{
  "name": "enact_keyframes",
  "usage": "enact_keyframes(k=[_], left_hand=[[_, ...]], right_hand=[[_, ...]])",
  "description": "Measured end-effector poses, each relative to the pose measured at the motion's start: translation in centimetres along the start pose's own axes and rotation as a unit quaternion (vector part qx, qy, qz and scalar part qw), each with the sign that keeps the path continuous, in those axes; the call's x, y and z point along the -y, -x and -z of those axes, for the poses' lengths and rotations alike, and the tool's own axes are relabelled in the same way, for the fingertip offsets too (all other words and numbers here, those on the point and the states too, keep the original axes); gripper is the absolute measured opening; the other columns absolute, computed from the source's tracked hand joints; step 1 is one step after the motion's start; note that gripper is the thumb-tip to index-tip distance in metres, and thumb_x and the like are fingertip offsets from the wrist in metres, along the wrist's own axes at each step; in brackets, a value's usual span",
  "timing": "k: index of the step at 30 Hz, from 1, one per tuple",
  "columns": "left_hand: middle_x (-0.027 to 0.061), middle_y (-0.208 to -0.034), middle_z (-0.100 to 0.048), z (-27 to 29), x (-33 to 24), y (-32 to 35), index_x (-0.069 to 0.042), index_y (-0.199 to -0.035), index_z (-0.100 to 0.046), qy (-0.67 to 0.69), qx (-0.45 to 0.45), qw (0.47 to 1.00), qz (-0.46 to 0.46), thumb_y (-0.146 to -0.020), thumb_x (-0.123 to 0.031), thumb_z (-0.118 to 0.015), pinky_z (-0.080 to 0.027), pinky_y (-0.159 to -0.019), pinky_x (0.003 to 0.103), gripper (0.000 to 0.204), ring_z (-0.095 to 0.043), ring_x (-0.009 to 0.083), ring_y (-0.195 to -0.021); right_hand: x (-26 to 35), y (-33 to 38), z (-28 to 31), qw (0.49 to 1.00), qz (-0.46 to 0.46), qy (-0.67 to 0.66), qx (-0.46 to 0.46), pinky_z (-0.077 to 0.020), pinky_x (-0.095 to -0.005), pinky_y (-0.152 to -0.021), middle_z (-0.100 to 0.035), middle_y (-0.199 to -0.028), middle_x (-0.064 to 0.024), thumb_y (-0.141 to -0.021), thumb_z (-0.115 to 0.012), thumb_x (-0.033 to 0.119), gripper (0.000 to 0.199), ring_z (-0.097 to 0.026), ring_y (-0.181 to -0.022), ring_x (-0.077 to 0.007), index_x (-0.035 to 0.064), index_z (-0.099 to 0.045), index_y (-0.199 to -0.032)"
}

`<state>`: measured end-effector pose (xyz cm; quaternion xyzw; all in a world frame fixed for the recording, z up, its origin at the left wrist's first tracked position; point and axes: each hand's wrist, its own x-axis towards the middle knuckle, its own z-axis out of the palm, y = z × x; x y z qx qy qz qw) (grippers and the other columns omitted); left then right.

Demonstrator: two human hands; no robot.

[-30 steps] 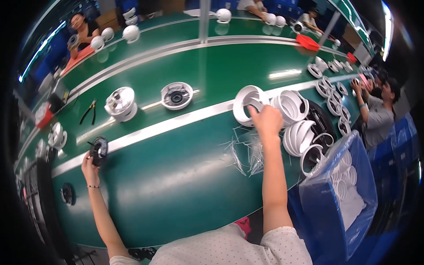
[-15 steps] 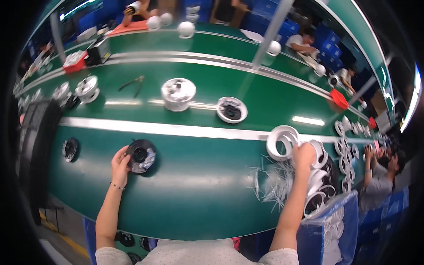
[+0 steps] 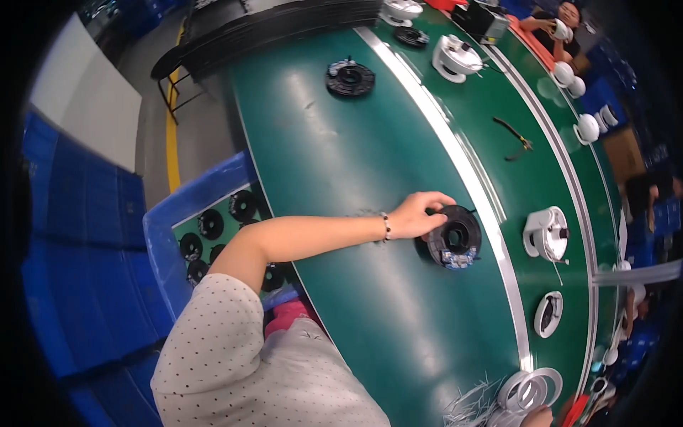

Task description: Assembling electronic components and housings for lighting fixtures on a production conveyor belt.

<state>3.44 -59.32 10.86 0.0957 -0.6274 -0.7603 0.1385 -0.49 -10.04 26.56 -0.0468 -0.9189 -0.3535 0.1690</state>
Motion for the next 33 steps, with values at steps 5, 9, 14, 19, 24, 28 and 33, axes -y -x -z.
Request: enact_keyframes(k=[5, 9, 14, 19, 24, 28, 33], left_hand=[[0.0079, -0.087, -0.058, -0.4, -0.1, -0.6, -0.001, -0.109, -0.050, 0.033, 0.013, 0.999, 0.034, -0.080, -0.007, -0.054, -0.047, -0.043, 0.022, 0.030, -0.055, 0.0092, -0.058], [0.0121, -0.088, -0.063, -0.1, 1.1, -1.8, 0.002, -0.102, -0.056, -0.013, -0.026, 1.000, 0.012, -0.076, -0.008, -0.061, -0.050, -0.060, 0.026, 0.029, -0.061, 0.0148, -0.073], [0.0071, -0.080, -0.062, 1.3, 1.0, -2.2, 0.002, -0.102, -0.055, 0.001, 0.001, 0.999, 0.052, -0.081, -0.009, -0.056, -0.046, -0.045, 0.021, 0.024, -0.056, 0.0084, -0.060], [0.0106, -0.092, -0.058, 1.6, 0.4, -1.7, 0.002, -0.106, -0.046, 0.061, 0.003, 0.997, 0.053, -0.083, -0.004, -0.052, -0.054, -0.055, 0.027, 0.024, -0.060, 0.0152, -0.073], [0.0118, -0.101, -0.053, 2.0, -0.3, -1.1, 0.001, -0.105, -0.038, 0.083, 0.030, 0.994, 0.063, -0.081, 0.002, -0.052, -0.054, -0.066, 0.029, 0.028, -0.058, 0.0172, -0.084], [0.0124, -0.104, -0.051, 2.5, -0.1, -0.9, 0.000, -0.107, -0.034, 0.104, 0.050, 0.993, 0.036, -0.081, 0.003, -0.052, -0.052, -0.076, 0.032, 0.032, -0.057, 0.0179, -0.088], [0.0126, -0.105, -0.050, 2.6, -0.2, -0.3, 0.000, -0.107, -0.033, 0.100, 0.061, 0.993, 0.032, -0.080, 0.003, -0.054, -0.050, -0.080, 0.034, 0.034, -0.055, 0.0178, -0.093]], right_hand=[[3.2, -0.4, 7.5, 0.949, 0.229, -0.206, -0.062, -0.0404, -0.0439, -0.048, -0.053, -0.058, -0.0153, -0.079, -0.047, 0.018, 0.024, -0.054, -0.053, -0.0326, 0.0049, -0.054, -0.061], [11.9, 0.6, 10.5, 0.835, 0.483, -0.255, -0.072, -0.0389, -0.0380, -0.053, -0.049, -0.061, -0.0095, -0.071, -0.055, 0.008, 0.009, -0.052, -0.060, -0.0268, 0.0073, -0.051, -0.062], [22.2, -0.2, 9.7, 0.702, 0.677, -0.190, -0.111, -0.0407, -0.0330, -0.057, -0.050, -0.059, -0.0057, -0.066, -0.053, 0.013, 0.008, -0.053, -0.063, -0.0203, 0.0090, -0.051, -0.059], [25.3, 1.0, 9.6, 0.689, 0.673, -0.252, -0.092, -0.0422, -0.0322, -0.063, -0.055, -0.073, -0.0064, -0.067, -0.057, 0.016, 0.011, -0.054, -0.071, -0.0215, 0.0054, -0.057, -0.070], [22.1, 4.1, 11.4, 0.768, 0.343, -0.539, -0.034, -0.0320, -0.0432, -0.093, -0.035, -0.128, -0.0198, -0.057, -0.071, 0.046, 0.082, -0.034, -0.116, -0.0361, -0.0003, -0.042, -0.117], [23.8, 9.5, 11.8, 0.799, 0.295, -0.504, 0.139, -0.0180, -0.0565, -0.097, -0.018, -0.134, -0.0269, -0.048, -0.076, 0.051, 0.110, -0.019, -0.123, -0.0450, -0.0026, -0.026, -0.129], [24.6, 10.0, 13.4, 0.824, 0.192, -0.503, 0.176, -0.0160, -0.0622, -0.094, -0.013, -0.136, -0.0251, -0.049, -0.079, 0.041, 0.109, -0.014, -0.125, -0.0439, -0.0005, -0.019, -0.131]])
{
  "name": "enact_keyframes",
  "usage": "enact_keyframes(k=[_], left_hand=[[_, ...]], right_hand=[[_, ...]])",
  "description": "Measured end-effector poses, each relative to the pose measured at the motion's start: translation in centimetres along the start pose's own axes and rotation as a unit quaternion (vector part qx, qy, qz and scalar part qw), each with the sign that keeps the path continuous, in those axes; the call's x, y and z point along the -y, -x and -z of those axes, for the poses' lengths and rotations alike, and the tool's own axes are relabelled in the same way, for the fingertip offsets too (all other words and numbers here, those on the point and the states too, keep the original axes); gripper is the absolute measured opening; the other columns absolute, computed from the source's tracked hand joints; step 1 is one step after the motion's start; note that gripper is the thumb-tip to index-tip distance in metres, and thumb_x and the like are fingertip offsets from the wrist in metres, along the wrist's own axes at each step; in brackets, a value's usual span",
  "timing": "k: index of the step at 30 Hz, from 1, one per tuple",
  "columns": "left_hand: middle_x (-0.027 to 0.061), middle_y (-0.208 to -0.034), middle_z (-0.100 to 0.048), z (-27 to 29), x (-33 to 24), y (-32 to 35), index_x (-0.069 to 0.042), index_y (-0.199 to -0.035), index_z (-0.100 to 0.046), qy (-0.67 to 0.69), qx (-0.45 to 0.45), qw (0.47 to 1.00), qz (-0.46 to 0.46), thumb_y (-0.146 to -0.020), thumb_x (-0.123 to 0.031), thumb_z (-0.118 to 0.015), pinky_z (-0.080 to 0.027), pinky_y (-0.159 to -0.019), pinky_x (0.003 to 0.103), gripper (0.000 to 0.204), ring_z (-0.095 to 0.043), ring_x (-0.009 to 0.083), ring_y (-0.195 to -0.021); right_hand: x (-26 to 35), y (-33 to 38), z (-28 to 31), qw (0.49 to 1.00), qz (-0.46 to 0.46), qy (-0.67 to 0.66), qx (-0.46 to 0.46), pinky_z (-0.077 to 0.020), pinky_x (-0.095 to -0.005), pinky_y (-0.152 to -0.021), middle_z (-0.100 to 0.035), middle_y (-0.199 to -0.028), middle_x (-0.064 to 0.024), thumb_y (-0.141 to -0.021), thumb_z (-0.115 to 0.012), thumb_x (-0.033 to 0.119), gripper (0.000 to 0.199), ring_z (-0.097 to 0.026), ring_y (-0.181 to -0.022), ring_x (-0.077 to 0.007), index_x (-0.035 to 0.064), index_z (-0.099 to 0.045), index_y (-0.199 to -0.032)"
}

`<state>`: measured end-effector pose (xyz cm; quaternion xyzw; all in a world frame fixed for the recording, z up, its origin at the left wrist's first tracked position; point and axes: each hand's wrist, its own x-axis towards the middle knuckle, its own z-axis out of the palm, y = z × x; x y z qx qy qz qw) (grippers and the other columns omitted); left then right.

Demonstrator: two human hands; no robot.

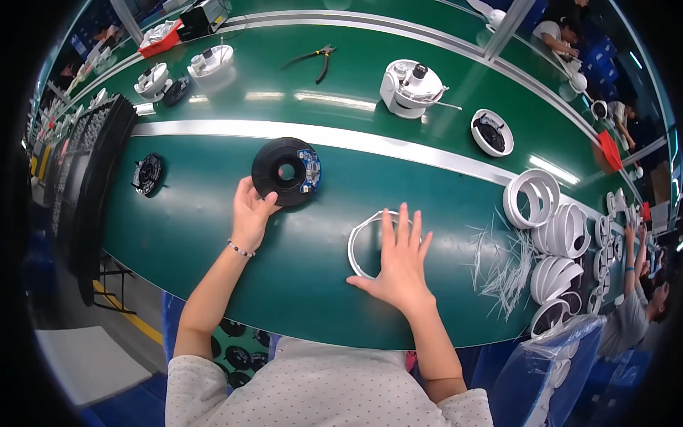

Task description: Assembling electronic components and housings for lighting fixtures on a production conveyor belt.

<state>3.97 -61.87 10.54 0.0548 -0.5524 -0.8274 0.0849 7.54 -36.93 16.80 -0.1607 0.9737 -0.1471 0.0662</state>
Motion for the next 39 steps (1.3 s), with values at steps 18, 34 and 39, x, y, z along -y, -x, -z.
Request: enact_keyframes(k=[18, 34, 39], left_hand=[[0.0124, -0.131, -0.032, -2.1, -1.5, 3.0, -0.005, -0.133, -0.020, 0.229, 0.324, 0.893, 0.213, -0.073, -0.031, -0.061, -0.028, -0.101, 0.040, 0.077, -0.035, 0.0261, -0.120], [0.0114, -0.121, -0.045, 0.7, -2.0, 1.0, -0.006, -0.124, -0.038, 0.365, 0.186, 0.874, 0.261, -0.080, -0.066, -0.026, -0.038, -0.094, 0.038, 0.075, -0.045, 0.0241, -0.111], [0.0110, -0.122, -0.044, 1.5, -2.4, 0.8, -0.007, -0.125, -0.037, 0.345, 0.204, 0.877, 0.265, -0.077, -0.070, -0.027, -0.038, -0.094, 0.039, 0.079, -0.044, 0.0242, -0.111]], right_hand=[[6.7, -3.9, -3.5, 0.900, 0.025, -0.400, -0.170, -0.0316, -0.0387, -0.096, -0.027, -0.124, -0.0193, -0.050, -0.082, 0.030, 0.113, -0.036, -0.115, -0.0297, 0.0012, -0.011, -0.133], [11.6, -6.4, -2.9, 0.963, 0.095, -0.197, -0.158, -0.0265, -0.0486, -0.094, -0.024, -0.127, -0.0246, -0.045, -0.078, 0.050, 0.120, -0.027, -0.115, -0.0402, -0.0066, -0.014, -0.129], [12.2, -6.9, -2.7, 0.970, 0.103, -0.182, -0.127, -0.0283, -0.0481, -0.092, -0.026, -0.123, -0.0238, -0.044, -0.078, 0.047, 0.116, -0.029, -0.113, -0.0400, -0.0068, -0.018, -0.127]])
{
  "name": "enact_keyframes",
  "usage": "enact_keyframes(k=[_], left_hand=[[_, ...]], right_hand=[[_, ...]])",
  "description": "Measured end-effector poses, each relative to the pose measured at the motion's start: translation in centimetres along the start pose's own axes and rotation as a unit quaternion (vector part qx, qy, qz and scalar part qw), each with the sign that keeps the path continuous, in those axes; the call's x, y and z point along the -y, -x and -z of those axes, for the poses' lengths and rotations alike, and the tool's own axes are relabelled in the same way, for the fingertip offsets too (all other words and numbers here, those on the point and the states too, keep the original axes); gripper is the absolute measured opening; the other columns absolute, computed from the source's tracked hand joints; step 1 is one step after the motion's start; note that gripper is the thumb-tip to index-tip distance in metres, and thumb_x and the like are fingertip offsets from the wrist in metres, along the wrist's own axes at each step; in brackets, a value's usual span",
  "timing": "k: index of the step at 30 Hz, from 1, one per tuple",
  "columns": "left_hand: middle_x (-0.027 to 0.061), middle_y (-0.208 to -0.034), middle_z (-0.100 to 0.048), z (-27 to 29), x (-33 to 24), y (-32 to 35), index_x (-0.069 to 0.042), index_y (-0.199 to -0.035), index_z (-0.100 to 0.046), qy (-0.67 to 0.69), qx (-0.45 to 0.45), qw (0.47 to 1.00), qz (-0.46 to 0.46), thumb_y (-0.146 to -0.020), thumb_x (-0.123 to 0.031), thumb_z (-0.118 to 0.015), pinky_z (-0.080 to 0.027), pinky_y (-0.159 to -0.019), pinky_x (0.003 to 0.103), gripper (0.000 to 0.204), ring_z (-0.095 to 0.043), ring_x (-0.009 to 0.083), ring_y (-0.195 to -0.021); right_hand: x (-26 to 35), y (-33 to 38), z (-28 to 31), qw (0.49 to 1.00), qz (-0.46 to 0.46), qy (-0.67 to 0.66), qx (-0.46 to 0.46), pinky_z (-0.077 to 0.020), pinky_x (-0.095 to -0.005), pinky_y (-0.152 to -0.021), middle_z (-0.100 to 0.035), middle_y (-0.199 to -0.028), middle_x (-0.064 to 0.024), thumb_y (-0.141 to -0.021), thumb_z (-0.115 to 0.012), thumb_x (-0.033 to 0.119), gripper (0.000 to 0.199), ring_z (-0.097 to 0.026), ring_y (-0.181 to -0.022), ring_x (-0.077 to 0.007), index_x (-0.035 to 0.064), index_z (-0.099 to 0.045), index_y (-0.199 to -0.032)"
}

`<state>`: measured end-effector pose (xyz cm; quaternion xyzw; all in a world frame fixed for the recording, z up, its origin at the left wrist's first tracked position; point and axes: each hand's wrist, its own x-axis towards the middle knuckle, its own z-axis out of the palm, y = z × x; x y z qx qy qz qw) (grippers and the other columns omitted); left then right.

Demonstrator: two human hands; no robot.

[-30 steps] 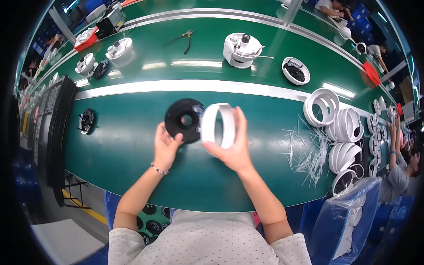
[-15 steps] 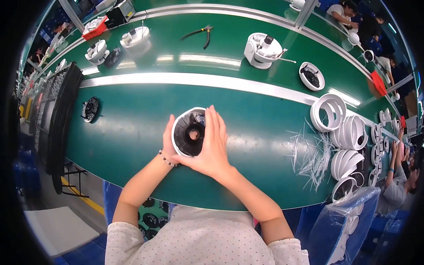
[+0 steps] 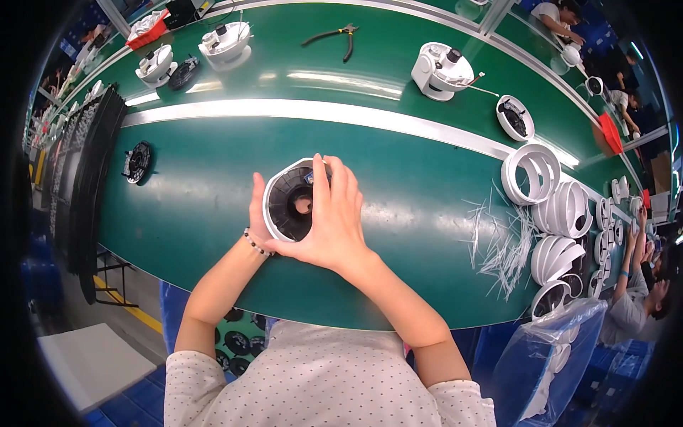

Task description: Assembling electronic components and housings for lighting fixtures on a production conveyor belt.

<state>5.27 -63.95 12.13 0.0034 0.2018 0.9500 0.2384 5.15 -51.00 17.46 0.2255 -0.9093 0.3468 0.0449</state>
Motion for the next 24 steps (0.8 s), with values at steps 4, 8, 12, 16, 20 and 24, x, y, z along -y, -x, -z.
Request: enact_keyframes(k=[4, 8, 12, 16, 20, 24], left_hand=[[0.0118, -0.122, -0.044, 0.8, -0.6, 0.5, -0.006, -0.127, -0.034, 0.019, -0.006, 1.000, 0.020, -0.075, -0.072, -0.029, -0.038, -0.092, 0.039, 0.084, -0.045, 0.0245, -0.111], [0.0114, -0.116, -0.048, 2.2, -1.8, 1.0, -0.005, -0.123, -0.038, -0.001, 0.047, 0.998, 0.036, -0.077, -0.051, -0.047, -0.041, -0.089, 0.038, 0.066, -0.049, 0.0226, -0.105], [0.0111, -0.111, -0.050, 2.3, -3.1, 1.3, -0.005, -0.120, -0.040, -0.007, 0.059, 0.996, 0.061, -0.076, -0.034, -0.054, -0.044, -0.086, 0.036, 0.054, -0.051, 0.0215, -0.100], [0.0089, -0.104, -0.053, 2.6, -3.9, 1.5, -0.005, -0.117, -0.042, -0.060, -0.010, 0.995, 0.072, -0.075, -0.034, -0.054, -0.048, -0.080, 0.034, 0.053, -0.054, 0.0195, -0.093], [0.0042, -0.081, -0.053, 1.6, -3.8, 2.0, -0.004, -0.094, -0.050, -0.017, -0.043, 0.998, 0.049, -0.074, -0.029, -0.051, -0.048, -0.068, 0.031, 0.032, -0.054, 0.0180, -0.078], [0.0038, -0.076, -0.051, 2.3, -3.6, 2.0, -0.004, -0.088, -0.048, -0.028, -0.038, 0.999, 0.018, -0.072, -0.026, -0.050, -0.048, -0.066, 0.032, 0.027, -0.053, 0.0178, -0.075]], right_hand=[[0.4, -0.5, -0.4, 0.999, 0.025, 0.018, 0.019, -0.0278, -0.0476, -0.089, -0.028, -0.120, -0.0235, -0.044, -0.076, 0.047, 0.109, -0.029, -0.113, -0.0390, -0.0082, -0.026, -0.123], [0.3, -0.8, -1.1, 0.998, 0.042, 0.028, 0.033, -0.0293, -0.0474, -0.090, -0.028, -0.121, -0.0236, -0.042, -0.078, 0.045, 0.112, -0.031, -0.112, -0.0395, -0.0068, -0.024, -0.124], [0.4, -1.0, -2.2, 0.998, 0.061, 0.007, 0.015, -0.0291, -0.0483, -0.090, -0.029, -0.120, -0.0248, -0.042, -0.078, 0.045, 0.111, -0.032, -0.111, -0.0397, -0.0062, -0.024, -0.124], [-0.2, -1.3, -3.1, 0.995, 0.102, -0.021, 0.004, -0.0296, -0.0485, -0.089, -0.030, -0.119, -0.0247, -0.041, -0.078, 0.044, 0.111, -0.032, -0.112, -0.0399, -0.0044, -0.023, -0.125], [-0.2, -1.3, -4.2, 0.989, 0.145, -0.016, 0.003, -0.0295, -0.0489, -0.088, -0.030, -0.121, -0.0247, -0.042, -0.076, 0.044, 0.113, -0.031, -0.113, -0.0408, -0.0032, -0.021, -0.128], [0.0, -1.1, -5.5, 0.993, 0.116, 0.014, -0.029, -0.0268, -0.0503, -0.088, -0.026, -0.126, -0.0250, -0.044, -0.073, 0.045, 0.113, -0.028, -0.116, -0.0422, -0.0024, -0.018, -0.130]])
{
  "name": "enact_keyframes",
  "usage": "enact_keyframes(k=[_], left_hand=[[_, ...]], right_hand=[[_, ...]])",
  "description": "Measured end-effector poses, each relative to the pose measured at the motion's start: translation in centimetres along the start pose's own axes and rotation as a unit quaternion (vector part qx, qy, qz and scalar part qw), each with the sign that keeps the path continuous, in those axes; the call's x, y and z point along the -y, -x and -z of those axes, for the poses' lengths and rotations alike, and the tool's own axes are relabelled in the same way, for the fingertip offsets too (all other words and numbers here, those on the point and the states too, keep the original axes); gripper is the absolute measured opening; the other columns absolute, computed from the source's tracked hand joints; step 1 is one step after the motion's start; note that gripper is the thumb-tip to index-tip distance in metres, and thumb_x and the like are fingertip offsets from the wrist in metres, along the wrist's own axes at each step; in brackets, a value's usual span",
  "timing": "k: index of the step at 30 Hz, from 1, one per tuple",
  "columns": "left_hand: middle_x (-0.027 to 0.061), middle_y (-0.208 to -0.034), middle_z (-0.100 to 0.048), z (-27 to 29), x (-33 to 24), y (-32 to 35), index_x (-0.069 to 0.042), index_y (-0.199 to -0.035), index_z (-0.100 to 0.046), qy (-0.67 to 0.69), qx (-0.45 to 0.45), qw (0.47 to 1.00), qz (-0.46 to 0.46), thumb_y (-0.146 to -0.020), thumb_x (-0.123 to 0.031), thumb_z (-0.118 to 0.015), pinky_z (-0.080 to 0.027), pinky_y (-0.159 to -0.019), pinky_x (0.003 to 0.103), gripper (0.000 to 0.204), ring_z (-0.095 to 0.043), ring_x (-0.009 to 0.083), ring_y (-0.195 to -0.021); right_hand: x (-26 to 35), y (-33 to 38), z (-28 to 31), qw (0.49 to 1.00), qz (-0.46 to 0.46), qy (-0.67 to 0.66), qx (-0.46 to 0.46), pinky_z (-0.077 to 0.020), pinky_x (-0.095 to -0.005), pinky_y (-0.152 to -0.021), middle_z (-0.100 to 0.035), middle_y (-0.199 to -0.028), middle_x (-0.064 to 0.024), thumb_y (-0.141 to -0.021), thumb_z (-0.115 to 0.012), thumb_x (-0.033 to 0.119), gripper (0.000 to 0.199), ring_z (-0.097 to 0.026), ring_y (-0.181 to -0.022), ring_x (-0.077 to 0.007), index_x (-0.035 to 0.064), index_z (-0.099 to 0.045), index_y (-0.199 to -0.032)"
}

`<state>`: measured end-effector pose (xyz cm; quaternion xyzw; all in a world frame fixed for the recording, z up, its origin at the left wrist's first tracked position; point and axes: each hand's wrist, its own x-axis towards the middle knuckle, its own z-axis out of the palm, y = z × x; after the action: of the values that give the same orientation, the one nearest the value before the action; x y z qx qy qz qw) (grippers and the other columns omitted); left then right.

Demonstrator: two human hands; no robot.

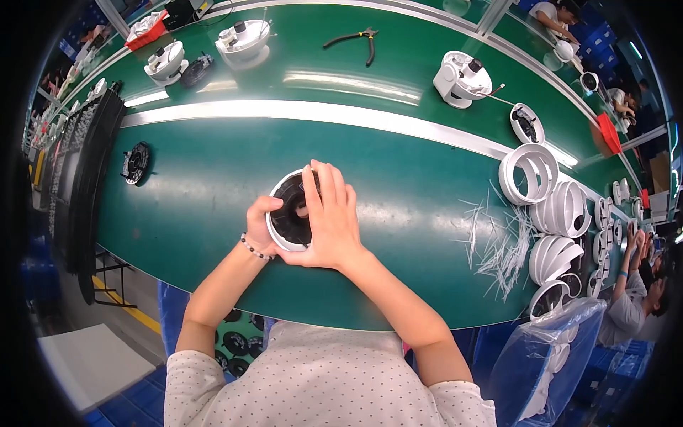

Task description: Assembling electronic components and housings for lighting fixtures on a production conveyor belt.

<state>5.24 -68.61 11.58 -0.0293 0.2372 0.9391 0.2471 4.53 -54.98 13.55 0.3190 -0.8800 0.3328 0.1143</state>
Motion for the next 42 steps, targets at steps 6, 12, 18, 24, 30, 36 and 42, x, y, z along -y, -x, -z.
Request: enact_keyframes(k=[6, 12, 18, 24, 30, 36, 42], left_hand=[[0.0075, -0.091, -0.055, 0.7, -1.3, 0.8, -0.001, -0.104, -0.048, -0.011, 0.010, 1.000, 0.007, -0.072, -0.026, -0.050, -0.047, -0.078, 0.034, 0.040, -0.056, 0.0202, -0.086], [0.0137, -0.100, -0.058, 0.8, -3.8, 0.9, 0.000, -0.107, -0.051, 0.008, -0.005, 1.000, 0.028, -0.080, -0.038, -0.039, -0.047, -0.080, 0.034, 0.047, -0.058, 0.0226, -0.087], [0.0123, -0.099, -0.058, -0.7, -4.8, 1.6, 0.003, -0.106, -0.050, -0.136, 0.007, 0.991, 0.010, -0.082, -0.032, -0.042, -0.046, -0.077, 0.030, 0.043, -0.057, 0.0185, -0.087], [0.0104, -0.102, -0.056, -2.6, -6.2, 2.8, 0.009, -0.110, -0.047, -0.340, 0.050, 0.937, -0.064, -0.081, -0.023, -0.044, -0.042, -0.079, 0.027, 0.043, -0.052, 0.0132, -0.091], [0.0089, -0.092, -0.061, -2.6, -7.4, 1.1, 0.006, -0.112, -0.051, -0.458, -0.003, 0.885, -0.082, -0.084, -0.010, -0.050, -0.048, -0.067, 0.022, 0.032, -0.057, 0.0089, -0.077], [0.0091, -0.081, -0.062, -0.6, -10.9, -7.4, 0.003, -0.094, -0.059, -0.410, -0.007, 0.906, 0.108, -0.082, -0.021, -0.054, -0.054, -0.057, 0.031, 0.027, -0.062, 0.0160, -0.067], [0.0113, -0.087, -0.060, -0.9, -11.7, -19.6, 0.004, -0.096, -0.055, -0.357, -0.065, 0.930, -0.058, -0.084, -0.018, -0.054, -0.052, -0.070, 0.036, 0.025, -0.060, 0.0204, -0.077]], right_hand=[[0.8, -0.1, -0.8, 0.998, 0.027, -0.012, -0.063, -0.0205, -0.0550, -0.092, -0.023, -0.132, -0.0240, -0.046, -0.073, 0.051, 0.110, -0.022, -0.121, -0.0424, 0.0003, -0.023, -0.129], [0.5, -0.1, 1.8, 0.986, 0.164, 0.014, 0.001, -0.0249, -0.0560, -0.096, -0.055, -0.109, -0.0039, -0.063, -0.064, 0.014, 0.034, -0.049, -0.106, -0.0211, 0.0079, -0.058, -0.096], [0.5, 0.6, 1.9, 0.977, 0.199, 0.058, -0.037, -0.0299, -0.0537, -0.095, -0.061, -0.095, -0.0010, -0.069, -0.058, 0.008, 0.017, -0.055, -0.098, -0.0203, 0.0087, -0.062, -0.086], [1.0, 1.1, 0.9, 0.964, 0.218, 0.100, -0.114, -0.0283, -0.0516, -0.097, -0.061, -0.100, -0.0004, -0.074, -0.057, 0.009, 0.020, -0.054, -0.101, -0.0183, 0.0099, -0.060, -0.093], [0.4, 1.4, 0.8, 0.975, 0.178, 0.097, -0.086, -0.0275, -0.0525, -0.097, -0.059, -0.107, -0.0049, -0.070, -0.056, 0.004, 0.027, -0.052, -0.106, -0.0212, 0.0047, -0.058, -0.097], [-1.8, 1.1, 0.4, 0.978, 0.076, 0.104, -0.166, -0.0216, -0.0580, -0.096, -0.037, -0.129, -0.0180, -0.058, -0.068, 0.006, 0.074, -0.031, -0.120, -0.0403, 0.0054, -0.033, -0.123], [-1.9, 0.3, -0.2, 0.965, 0.015, 0.151, -0.215, -0.0212, -0.0590, -0.094, -0.028, -0.133, -0.0216, -0.063, -0.069, 0.012, 0.079, -0.025, -0.120, -0.0444, 0.0054, -0.025, -0.128]])
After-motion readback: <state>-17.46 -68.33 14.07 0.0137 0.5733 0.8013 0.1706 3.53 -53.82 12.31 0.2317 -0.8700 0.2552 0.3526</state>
